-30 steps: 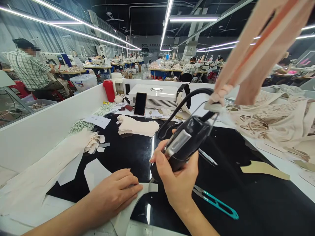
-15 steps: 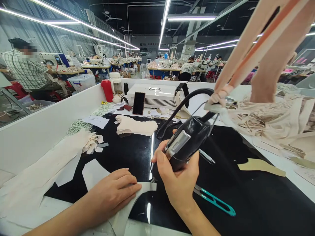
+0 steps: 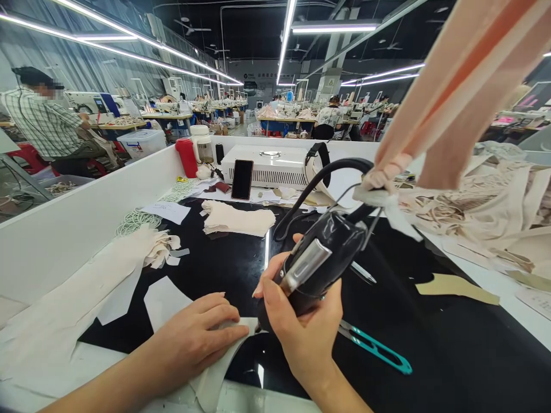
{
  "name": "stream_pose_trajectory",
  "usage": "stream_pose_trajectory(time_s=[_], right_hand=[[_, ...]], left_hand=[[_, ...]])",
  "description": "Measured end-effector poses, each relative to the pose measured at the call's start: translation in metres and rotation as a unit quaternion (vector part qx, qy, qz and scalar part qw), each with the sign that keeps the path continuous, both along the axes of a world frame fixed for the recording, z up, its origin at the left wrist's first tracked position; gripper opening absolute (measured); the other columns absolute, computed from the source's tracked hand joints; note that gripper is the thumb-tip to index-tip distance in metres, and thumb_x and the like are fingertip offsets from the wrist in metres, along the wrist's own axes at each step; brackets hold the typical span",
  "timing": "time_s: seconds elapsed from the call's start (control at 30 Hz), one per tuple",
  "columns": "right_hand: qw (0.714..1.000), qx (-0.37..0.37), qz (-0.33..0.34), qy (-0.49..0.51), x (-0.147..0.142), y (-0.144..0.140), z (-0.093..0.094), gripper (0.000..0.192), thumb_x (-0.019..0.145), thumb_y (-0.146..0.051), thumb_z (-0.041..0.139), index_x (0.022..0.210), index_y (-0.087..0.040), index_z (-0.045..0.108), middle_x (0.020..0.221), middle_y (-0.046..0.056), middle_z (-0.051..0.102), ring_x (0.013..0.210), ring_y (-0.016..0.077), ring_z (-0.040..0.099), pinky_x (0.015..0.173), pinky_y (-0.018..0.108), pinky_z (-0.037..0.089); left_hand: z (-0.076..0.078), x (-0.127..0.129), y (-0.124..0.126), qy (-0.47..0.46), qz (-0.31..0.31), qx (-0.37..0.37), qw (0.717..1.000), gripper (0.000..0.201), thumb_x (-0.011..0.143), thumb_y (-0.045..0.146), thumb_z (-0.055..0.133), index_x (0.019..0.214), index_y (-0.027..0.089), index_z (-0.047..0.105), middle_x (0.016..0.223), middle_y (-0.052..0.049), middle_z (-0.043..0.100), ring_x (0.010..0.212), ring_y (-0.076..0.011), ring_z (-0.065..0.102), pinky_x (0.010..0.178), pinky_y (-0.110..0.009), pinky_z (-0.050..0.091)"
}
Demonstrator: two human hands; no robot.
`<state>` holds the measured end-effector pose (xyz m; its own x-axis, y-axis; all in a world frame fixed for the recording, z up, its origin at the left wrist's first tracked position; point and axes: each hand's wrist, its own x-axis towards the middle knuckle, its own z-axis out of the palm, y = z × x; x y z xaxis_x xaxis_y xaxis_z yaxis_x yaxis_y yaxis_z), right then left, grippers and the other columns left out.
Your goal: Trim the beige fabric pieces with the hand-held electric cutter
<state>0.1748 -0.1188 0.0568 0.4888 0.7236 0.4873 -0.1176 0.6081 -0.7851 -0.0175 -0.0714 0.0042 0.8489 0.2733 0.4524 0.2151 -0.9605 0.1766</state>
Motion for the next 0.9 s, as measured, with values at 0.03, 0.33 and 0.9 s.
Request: stream_pose_trajectory(time_s=[0.03,0.33,0.9], right_hand=[[1.000,0.001,0.001,0.000,0.000,0.000,0.000,0.047,0.092,-0.028,0.082,0.132,-0.032,0.057,0.084,-0.005,0.069,0.061,0.0143,0.067,0.060,0.031,0.059],[1.000,-0.003,-0.004,-0.015,0.002,0.000,0.001,0.046,0.093,-0.030,0.082,0.132,-0.032,0.058,0.083,-0.005,0.070,0.060,0.0147,0.067,0.059,0.031,0.059],[0.999,-0.002,-0.040,-0.013,0.009,-0.004,0.001,0.048,0.091,-0.033,0.085,0.130,-0.031,0.058,0.081,-0.005,0.070,0.059,0.0156,0.066,0.058,0.032,0.057]], left_hand=[[0.000,0.000,0.000,-0.001,0.001,-0.001,1.000,0.023,0.108,0.010,0.051,0.119,0.020,0.068,0.105,-0.004,0.068,0.096,-0.0207,0.067,0.096,-0.038,0.060],[0.004,0.001,0.000,-0.008,0.006,0.003,1.000,0.024,0.109,0.011,0.049,0.116,0.021,0.069,0.102,-0.004,0.068,0.097,-0.0203,0.067,0.097,-0.036,0.060],[0.000,-0.001,0.002,0.008,0.004,0.009,1.000,0.023,0.105,0.007,0.055,0.119,0.021,0.067,0.105,-0.005,0.069,0.099,-0.0205,0.067,0.106,-0.040,0.058]])
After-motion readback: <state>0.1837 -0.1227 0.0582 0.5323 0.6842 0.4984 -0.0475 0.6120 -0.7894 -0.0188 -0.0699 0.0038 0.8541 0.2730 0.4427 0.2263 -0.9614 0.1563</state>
